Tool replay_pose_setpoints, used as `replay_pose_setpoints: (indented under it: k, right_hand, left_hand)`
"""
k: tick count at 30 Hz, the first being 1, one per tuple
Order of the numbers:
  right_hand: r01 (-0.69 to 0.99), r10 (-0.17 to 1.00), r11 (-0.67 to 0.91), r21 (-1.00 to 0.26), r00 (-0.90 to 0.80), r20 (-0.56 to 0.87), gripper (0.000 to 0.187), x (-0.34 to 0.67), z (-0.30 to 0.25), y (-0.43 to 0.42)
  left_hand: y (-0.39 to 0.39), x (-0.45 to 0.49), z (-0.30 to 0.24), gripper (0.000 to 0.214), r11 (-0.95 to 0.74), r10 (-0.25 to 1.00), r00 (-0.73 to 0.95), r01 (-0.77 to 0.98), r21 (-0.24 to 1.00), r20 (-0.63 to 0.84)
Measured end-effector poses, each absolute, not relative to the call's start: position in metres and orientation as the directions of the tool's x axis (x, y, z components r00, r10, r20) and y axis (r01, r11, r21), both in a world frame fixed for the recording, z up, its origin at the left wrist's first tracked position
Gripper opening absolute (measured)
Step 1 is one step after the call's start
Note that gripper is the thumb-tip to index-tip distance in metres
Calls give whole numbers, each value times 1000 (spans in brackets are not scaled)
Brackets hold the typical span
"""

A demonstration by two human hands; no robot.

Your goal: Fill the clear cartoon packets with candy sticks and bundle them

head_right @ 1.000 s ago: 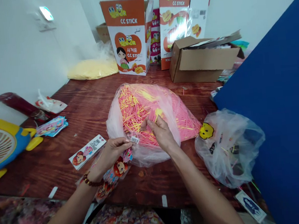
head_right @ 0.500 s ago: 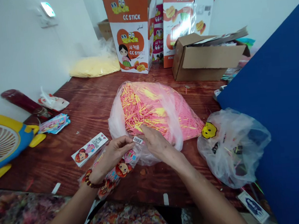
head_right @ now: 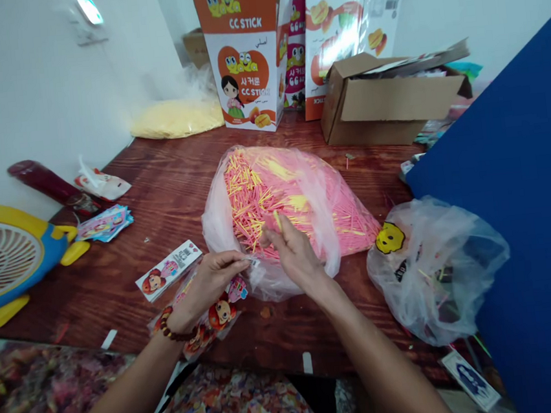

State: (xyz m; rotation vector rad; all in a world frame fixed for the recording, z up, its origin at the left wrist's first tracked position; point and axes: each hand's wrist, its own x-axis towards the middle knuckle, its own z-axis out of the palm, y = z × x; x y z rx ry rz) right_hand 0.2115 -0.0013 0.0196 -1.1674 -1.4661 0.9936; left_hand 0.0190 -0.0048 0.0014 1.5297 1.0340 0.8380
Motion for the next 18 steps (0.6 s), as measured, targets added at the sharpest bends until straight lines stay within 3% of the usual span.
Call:
replay_pose_setpoints:
  k: [3,6,10,14,18]
  right_hand:
    - [-114,972,236,-965,41,233,14,204,27,0]
    - [-279,970,242,-929,92,225,15,192,33,0]
    - [-345,968,250,-905,128,218,16,178,36,-1]
    - [-346,975,221,-912,91,202,16,174,31,-3]
    - [-326,973,230,-917,96,210,16,177,28,-3]
  left_hand:
    - [-5,21,3,21,-80,925,380,173,982,8]
    - [-6,23,4,25,-62,923,385,161,985,-4]
    - [-7,25,7,32,-23,906,422,129,991,-34]
    - [-6,26,10,22,2,922,387,82,997,-34]
    - [-6,22,7,26,-18,910,413,130,991,-38]
